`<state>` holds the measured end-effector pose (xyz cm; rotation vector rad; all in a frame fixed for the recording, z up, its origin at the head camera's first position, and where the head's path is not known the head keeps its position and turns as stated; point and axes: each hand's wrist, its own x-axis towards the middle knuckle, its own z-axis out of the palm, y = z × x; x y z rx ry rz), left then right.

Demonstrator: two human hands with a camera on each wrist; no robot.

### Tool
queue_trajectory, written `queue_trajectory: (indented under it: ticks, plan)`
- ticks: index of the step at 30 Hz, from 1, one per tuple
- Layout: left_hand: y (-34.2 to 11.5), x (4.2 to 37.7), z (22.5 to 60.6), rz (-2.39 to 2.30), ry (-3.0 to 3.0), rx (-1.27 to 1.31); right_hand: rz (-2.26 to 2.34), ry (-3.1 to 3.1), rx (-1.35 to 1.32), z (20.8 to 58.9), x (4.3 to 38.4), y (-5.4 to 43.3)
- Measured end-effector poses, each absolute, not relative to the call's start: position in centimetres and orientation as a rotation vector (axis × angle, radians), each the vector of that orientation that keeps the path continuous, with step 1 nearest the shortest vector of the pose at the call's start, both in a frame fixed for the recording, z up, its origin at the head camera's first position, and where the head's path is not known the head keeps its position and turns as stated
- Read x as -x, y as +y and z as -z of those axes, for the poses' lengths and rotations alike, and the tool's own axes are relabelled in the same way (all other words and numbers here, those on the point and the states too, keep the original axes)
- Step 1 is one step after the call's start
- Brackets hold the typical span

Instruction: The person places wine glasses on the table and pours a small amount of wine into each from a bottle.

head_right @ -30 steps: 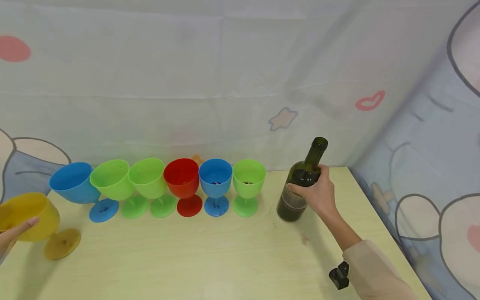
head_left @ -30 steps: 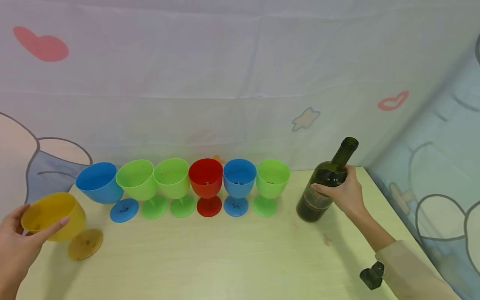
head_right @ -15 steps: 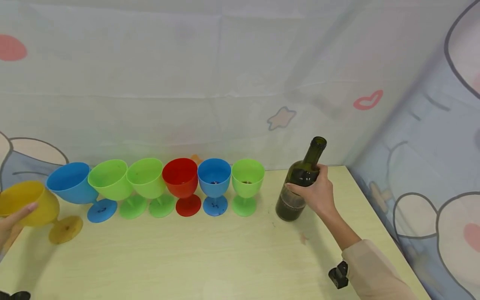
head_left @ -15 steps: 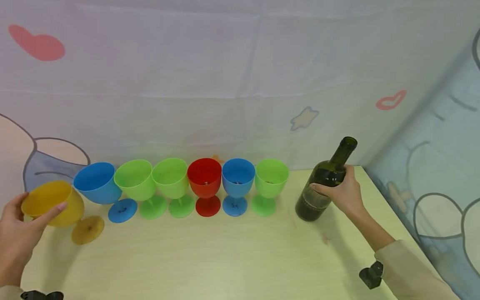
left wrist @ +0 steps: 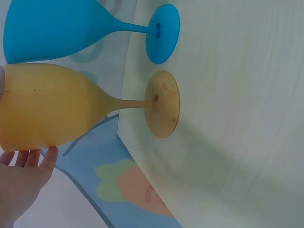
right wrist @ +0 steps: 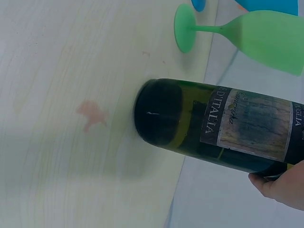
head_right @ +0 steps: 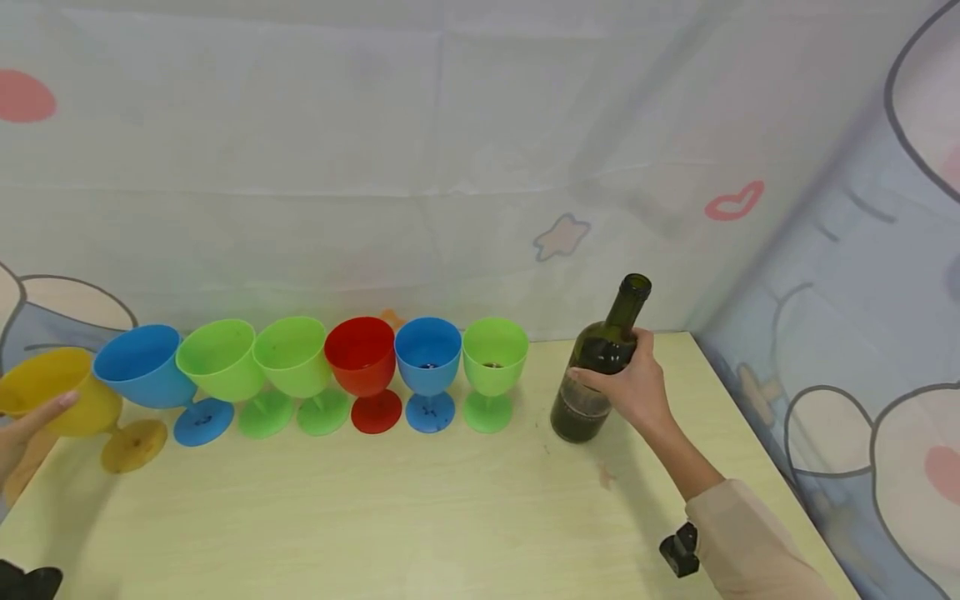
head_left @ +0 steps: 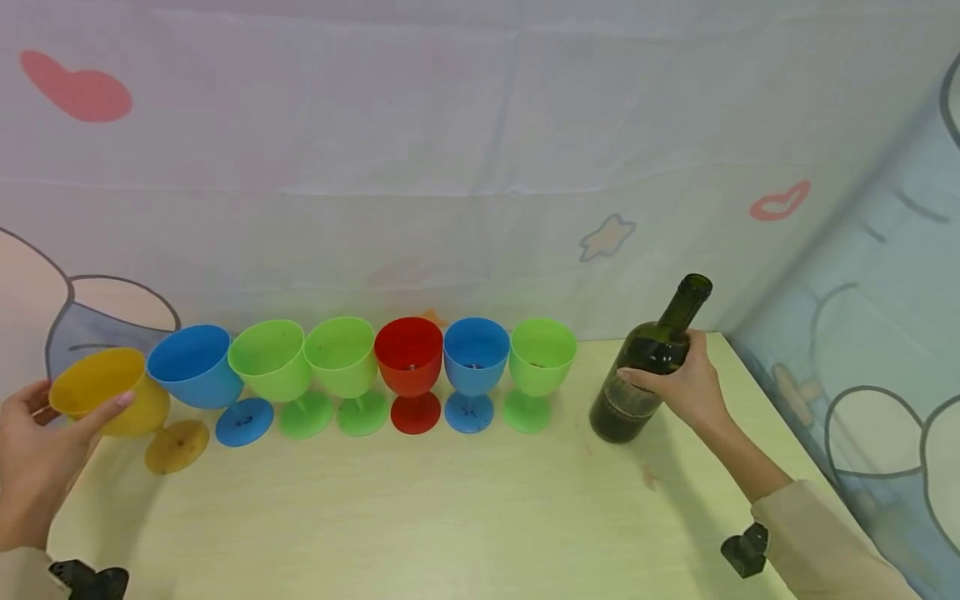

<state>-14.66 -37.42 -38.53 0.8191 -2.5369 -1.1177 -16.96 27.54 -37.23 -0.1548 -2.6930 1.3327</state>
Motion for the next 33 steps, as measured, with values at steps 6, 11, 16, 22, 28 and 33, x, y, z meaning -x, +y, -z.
queue_trajectory:
  ticks: [6,11,16,22,28,33]
  plan:
    - [-37.5,15.3,38.7,1.105,-2.520,-0.837,-1.344,-2.698,0.134,37.1,16.9,27.7]
    - [-38.3,16.1,39.1,1.043,-2.565,-0.854,-1.390,-2.702,0.110,37.1,16.9,27.8]
    - [-38.5,16.5,38.9,1.048,-2.575,-0.892,-1.413,-2.711,0.097,36.9,16.9,27.8]
    - [-38.3,16.2,38.6,1.089,-2.571,-0.892,-1.396,-2.735,0.101,36.9,16.9,28.0]
    - [-37.3,15.1,38.0,1.093,-2.617,-0.847,-1.440,-2.746,0.031,37.0,16.4,28.7]
    - [-36.4,13.5,37.5,1.095,-2.690,-0.677,-1.365,-2.747,-0.114,37.2,15.1,29.7]
